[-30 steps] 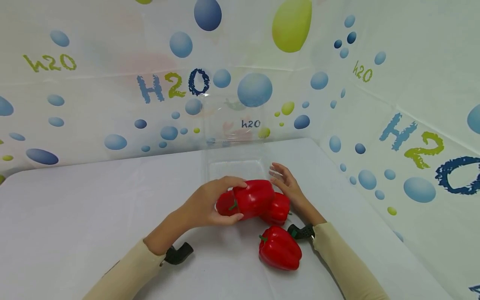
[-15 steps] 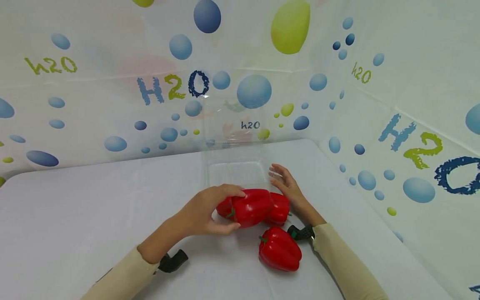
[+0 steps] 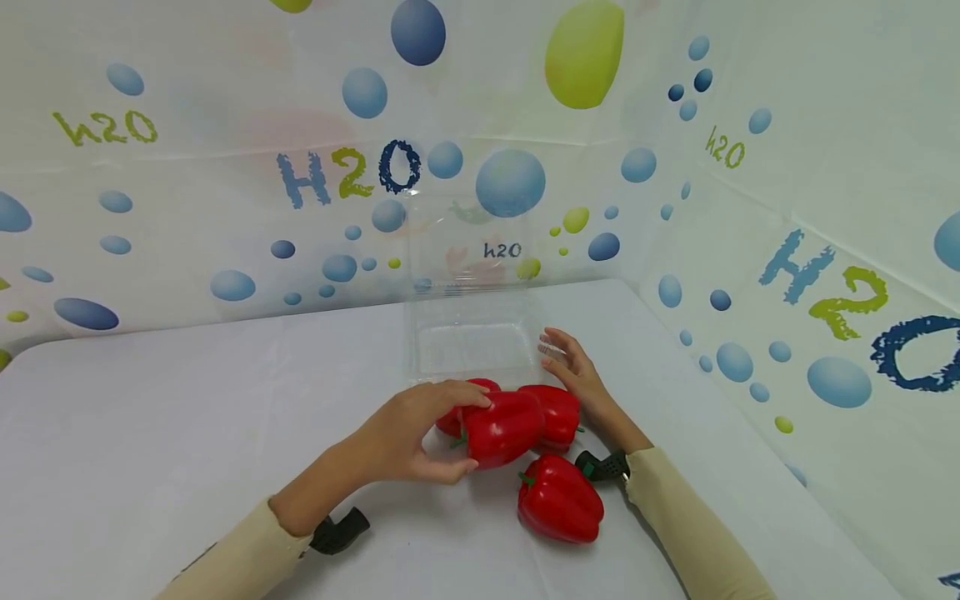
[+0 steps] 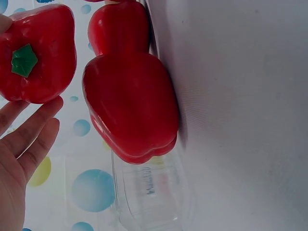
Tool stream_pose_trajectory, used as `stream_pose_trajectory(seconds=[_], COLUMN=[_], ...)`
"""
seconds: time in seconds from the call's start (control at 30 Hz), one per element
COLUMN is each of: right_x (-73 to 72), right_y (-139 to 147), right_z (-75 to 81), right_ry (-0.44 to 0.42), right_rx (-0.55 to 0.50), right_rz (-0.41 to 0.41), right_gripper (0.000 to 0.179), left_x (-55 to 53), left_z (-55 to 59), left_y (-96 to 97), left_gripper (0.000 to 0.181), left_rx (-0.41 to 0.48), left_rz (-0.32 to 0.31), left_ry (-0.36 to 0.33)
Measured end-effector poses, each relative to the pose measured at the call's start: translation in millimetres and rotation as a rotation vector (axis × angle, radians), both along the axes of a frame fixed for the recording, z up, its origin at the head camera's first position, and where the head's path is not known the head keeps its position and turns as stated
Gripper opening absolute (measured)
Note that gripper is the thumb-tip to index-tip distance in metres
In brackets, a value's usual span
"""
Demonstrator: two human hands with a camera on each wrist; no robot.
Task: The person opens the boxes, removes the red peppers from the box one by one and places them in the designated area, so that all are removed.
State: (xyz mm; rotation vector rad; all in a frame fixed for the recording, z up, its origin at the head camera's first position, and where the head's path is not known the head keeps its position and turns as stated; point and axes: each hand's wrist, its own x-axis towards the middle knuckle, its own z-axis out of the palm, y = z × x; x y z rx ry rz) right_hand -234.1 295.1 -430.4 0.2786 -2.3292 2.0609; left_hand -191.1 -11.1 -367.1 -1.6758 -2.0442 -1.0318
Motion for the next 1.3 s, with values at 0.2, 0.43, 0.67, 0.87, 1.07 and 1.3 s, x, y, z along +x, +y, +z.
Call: stream_pose_trajectory(seconds=[0.2, 0.43, 0.67, 0.87, 1.07, 1.3], right_x=[-0.5, -0.2, -0.9, -1.4, -0.8, -0.1], right_y=[0, 0, 0, 0, -1, -1], right_z=[-0.8, -0.9, -1.8, -2.8, -1.0, 0.2], right_ry=[0.005, 0.004, 0.012, 0.018, 0.025, 0.031], right_rx=[0.009, -0.002, -0.01, -0.009, -0.002, 0.003], right_rz=[-0.01, -0.002, 0.0, 0.003, 0.001, 0.001], right_gripper=[0.057, 0.057, 0.058, 0.058, 0.058, 0.058], left_x=[2.9, 7.9, 10.2, 12.7, 15.1, 15.7], left_z=[-3.1, -6.4, -12.9, -15.8, -18.6, -20.7], left_y=[-1.9, -4.1, -8.0, -10.6, -13.7, -16.0], left_gripper=[0.074, 0.079, 0.082, 0.082, 0.078, 0.072], left_rx=[-0.015, -0.02, -0.035, -0.05, -0.065, -0.075], left_rz=[-0.007, -0.008, 0.004, 0.012, 0.025, 0.035], left_ry=[-0.001, -0.017, -0.035, -0.059, -0.084, -0.128])
